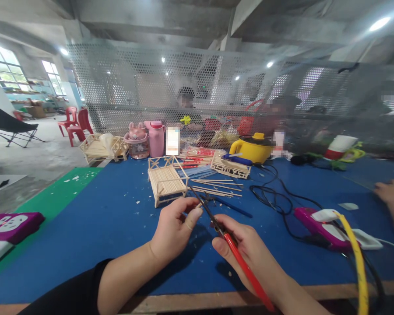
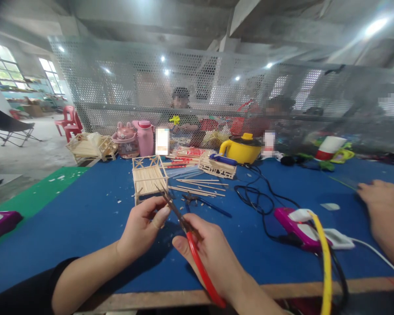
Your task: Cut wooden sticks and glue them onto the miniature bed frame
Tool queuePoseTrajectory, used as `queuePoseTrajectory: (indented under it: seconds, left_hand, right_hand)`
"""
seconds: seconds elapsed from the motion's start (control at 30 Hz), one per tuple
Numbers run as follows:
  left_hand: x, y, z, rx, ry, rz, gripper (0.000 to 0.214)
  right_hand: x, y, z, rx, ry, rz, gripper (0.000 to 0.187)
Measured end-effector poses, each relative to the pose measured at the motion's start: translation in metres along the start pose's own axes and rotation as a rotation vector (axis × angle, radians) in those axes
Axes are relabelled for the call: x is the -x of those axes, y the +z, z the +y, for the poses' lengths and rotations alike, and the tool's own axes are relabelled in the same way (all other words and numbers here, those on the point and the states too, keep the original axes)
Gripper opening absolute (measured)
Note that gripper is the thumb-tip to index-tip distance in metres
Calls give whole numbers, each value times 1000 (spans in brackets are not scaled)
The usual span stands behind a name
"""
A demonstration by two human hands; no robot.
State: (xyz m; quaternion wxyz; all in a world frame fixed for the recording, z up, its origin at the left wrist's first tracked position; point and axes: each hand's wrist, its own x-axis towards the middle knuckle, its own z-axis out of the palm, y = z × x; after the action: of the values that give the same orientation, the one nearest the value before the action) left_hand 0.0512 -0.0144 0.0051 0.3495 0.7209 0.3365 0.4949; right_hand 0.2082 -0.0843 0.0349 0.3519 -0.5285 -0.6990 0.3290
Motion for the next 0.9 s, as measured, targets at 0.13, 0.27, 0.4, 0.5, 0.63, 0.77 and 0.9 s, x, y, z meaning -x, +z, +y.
queuePoseTrajectory:
  seconds: [0.13, 0.27, 0.4, 0.5, 0.63, 0.77, 0.9]
  left_hand:
    - [-1, -6, 5, -157, 183, -27, 21]
    - [-2, -11, 8, -251, 303, -72, 21]
    - [-1, -12, 9, -279, 366, -133, 21]
    - [-1, -12, 11, -310, 402, -139, 20]
    - [-1, -13, 11, -411, 451, -88, 22]
    - [-1, -13, 7, -493, 440, -88, 25]
    - [1, -10, 3, -495, 396, -125, 26]
  right_hand:
    - [2, 0, 1, 57, 6, -14, 26]
    - [5, 0, 1, 114, -25, -6, 24]
    - [6, 0, 2, 152, -108, 39, 28]
    - [7, 1, 4, 118, -157, 26, 31]
    - [7, 4, 6, 153, -147, 36, 29]
    - [7, 5, 5, 287, -65, 53, 24]
    - [9, 1, 3, 370, -3, 46, 22]
